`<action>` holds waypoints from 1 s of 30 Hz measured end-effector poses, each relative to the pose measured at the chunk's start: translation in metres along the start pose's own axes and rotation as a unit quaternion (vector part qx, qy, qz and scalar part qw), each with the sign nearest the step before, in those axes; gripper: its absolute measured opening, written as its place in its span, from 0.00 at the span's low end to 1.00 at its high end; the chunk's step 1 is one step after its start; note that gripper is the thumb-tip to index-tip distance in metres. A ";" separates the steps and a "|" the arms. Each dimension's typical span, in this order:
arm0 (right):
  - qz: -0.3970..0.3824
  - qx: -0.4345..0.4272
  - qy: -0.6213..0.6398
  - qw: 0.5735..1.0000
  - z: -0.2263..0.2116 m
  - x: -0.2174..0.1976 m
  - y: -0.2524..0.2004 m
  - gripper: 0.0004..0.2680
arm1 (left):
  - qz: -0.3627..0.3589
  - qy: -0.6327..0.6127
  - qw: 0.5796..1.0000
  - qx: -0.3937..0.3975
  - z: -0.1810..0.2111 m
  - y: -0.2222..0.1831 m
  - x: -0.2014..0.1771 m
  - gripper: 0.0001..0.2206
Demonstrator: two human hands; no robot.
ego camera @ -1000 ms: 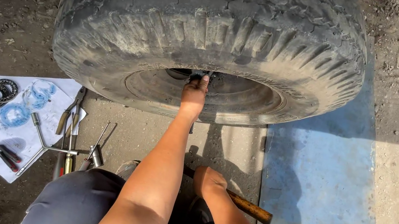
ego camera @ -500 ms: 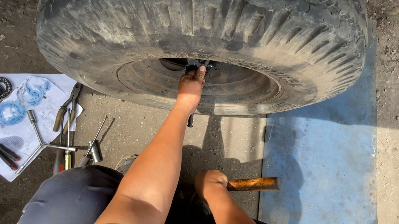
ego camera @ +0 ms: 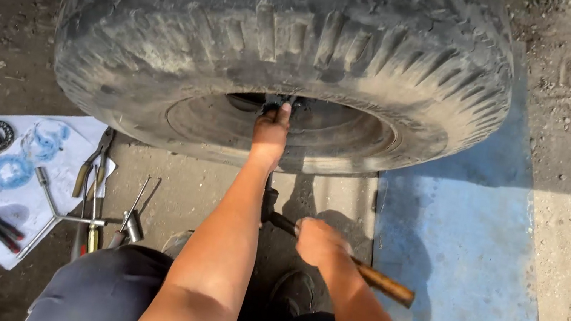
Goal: Using a hammer and punch to remove or install components within a truck wheel hub
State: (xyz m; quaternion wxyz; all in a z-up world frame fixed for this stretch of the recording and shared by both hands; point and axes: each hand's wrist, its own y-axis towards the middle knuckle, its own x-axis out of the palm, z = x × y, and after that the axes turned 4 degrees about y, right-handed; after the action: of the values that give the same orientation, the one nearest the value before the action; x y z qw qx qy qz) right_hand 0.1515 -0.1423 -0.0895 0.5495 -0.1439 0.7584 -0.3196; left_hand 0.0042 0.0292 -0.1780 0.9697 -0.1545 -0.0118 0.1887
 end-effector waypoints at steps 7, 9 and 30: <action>-0.042 0.094 -0.256 0.961 -0.015 0.060 -0.067 0.14 | 0.003 -0.008 1.000 -0.005 -0.021 -0.007 0.005 0.23; 0.041 -0.008 -0.241 0.970 -0.005 0.063 -0.075 0.13 | 0.004 -0.010 1.000 0.010 -0.033 -0.007 0.004 0.23; -0.089 -0.006 -0.034 0.995 -0.002 0.029 -0.062 0.20 | 0.032 -0.009 0.999 0.018 -0.020 -0.013 0.004 0.23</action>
State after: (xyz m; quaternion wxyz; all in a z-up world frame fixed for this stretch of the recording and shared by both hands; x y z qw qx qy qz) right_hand 0.1315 -0.2054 -0.0707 0.5437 -0.2248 0.7253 -0.3574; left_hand 0.0146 0.0132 -0.1929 0.9657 -0.1359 -0.0124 0.2207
